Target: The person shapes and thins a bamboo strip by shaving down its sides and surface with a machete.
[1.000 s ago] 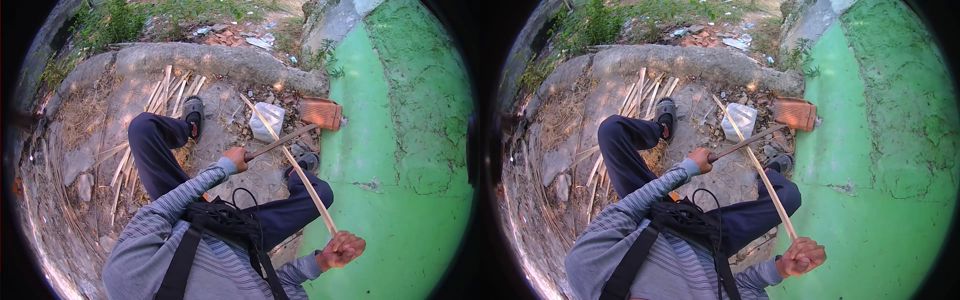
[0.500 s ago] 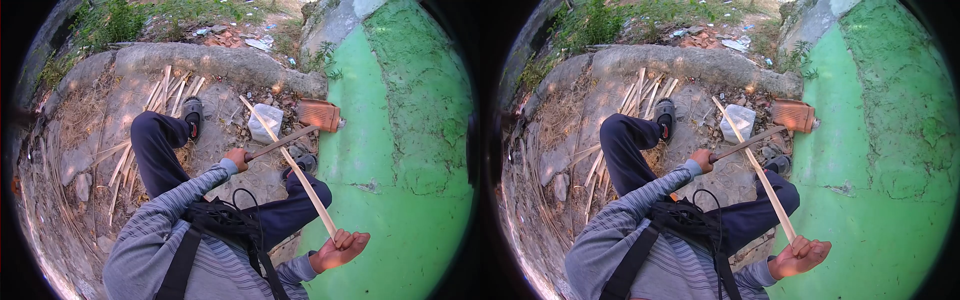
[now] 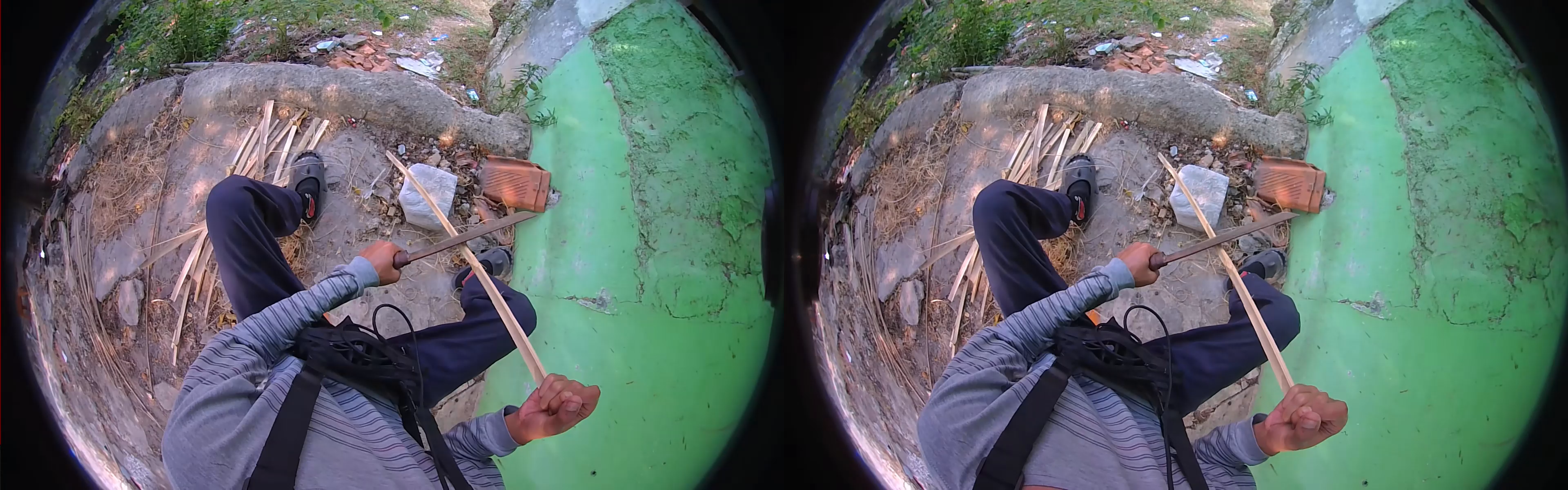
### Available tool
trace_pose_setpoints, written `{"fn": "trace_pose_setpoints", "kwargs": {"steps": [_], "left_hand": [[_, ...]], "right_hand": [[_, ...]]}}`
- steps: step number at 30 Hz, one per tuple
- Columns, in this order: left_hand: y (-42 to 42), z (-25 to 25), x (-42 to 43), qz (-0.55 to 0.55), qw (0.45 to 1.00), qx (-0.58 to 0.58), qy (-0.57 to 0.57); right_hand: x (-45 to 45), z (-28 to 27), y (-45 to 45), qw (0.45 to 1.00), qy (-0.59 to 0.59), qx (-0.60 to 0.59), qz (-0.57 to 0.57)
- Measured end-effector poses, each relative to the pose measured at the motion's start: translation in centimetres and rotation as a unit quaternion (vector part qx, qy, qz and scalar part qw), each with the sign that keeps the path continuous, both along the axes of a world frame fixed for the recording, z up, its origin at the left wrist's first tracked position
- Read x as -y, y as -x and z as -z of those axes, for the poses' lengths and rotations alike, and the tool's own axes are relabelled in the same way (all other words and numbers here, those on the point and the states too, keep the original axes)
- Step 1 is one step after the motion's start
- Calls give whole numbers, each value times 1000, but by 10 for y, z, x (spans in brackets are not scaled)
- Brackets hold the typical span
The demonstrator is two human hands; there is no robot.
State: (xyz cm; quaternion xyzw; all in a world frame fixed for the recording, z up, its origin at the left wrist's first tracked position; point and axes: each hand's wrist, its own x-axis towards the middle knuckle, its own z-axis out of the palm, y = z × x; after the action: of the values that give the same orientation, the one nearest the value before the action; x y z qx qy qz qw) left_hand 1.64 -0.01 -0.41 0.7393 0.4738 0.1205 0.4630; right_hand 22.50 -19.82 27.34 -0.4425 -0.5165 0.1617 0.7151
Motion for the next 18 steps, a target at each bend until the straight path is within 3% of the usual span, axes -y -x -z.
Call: {"fn": "trace_pose_setpoints", "kwargs": {"steps": [2,5,13,15,18], "left_hand": [[-5,36,-12,-48,998,-30,-6],[5,52,-34,-82,994,-58,31],[10,-10,-4,16,999,19,25],[6,32,-17,-26,1000,17,-3],[8,43,-42,-9,999,-28,45]], "right_hand": [[2,0,1,1000,2,-5,-1],[10,6,3,999,-9,-31,5],[0,5,-1,999,-34,-13,-28],[2,8,-3,998,-47,-31,-21],[3,9,-2,998,-40,-18,-37]]}}
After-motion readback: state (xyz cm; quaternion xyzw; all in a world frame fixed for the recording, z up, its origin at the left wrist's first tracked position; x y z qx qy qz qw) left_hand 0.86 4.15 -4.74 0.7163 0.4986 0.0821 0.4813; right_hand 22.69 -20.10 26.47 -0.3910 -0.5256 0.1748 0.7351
